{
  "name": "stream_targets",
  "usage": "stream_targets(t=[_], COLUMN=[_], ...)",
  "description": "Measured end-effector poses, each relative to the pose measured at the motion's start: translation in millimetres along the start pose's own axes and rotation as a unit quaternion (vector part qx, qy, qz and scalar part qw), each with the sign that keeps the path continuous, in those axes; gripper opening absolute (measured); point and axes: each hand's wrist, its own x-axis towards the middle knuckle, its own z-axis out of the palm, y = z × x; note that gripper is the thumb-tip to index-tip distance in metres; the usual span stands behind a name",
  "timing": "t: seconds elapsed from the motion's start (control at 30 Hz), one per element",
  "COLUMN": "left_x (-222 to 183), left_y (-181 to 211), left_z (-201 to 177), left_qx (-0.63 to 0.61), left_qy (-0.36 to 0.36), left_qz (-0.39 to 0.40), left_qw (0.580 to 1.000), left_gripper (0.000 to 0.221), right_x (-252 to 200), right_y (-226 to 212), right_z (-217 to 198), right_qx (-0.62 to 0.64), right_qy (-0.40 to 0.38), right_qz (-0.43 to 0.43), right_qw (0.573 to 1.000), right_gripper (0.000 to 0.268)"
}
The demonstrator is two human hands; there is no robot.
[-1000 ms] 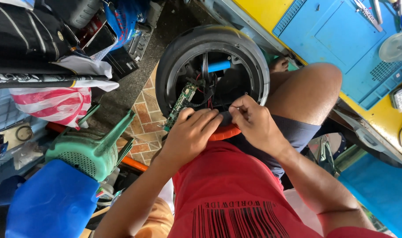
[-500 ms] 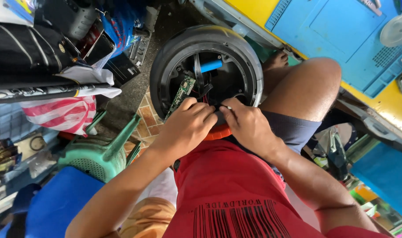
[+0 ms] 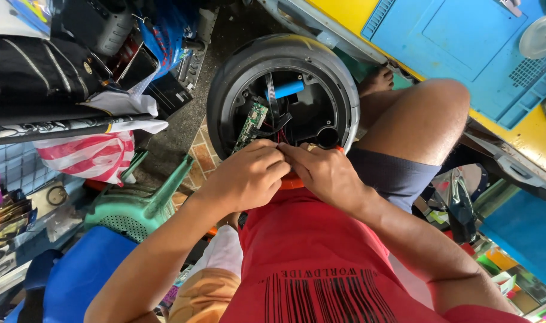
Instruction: Examining and manipulating the internal circuit board and wiring of an electronic device for repair.
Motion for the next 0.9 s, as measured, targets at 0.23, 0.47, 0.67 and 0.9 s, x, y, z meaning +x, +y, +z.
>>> stream_targets(t=[0.23,0.47,0.67,0.9], left_x=[59,82,96,88], left_y=[-31,-84,-73,-79], left_z=[-21,23,34,78], left_qx=[-0.039,0.054,0.196,0.365], left_qy=[-0.017,-0.188,-0.248,-0.346], left_qz=[-0.075,-0.113,-0.121,0.104], left_qw=[0.996,0.974,0.941,0.858], left_gripper=[0.008,0.042,0.037,0.027], right_x=[-17,-5,-3,-11], right_y=[32,10,15,24], right_z=[22,-2,2,6], right_qx=[-0.040,0.003,-0.005,0.005], right_qy=[-0.008,-0.017,-0.007,-0.001], right_qz=[-0.002,0.034,0.015,0.025], right_qw=[0.999,0.999,1.000,1.000], right_gripper=[0.013,0.020,0.020,0.022])
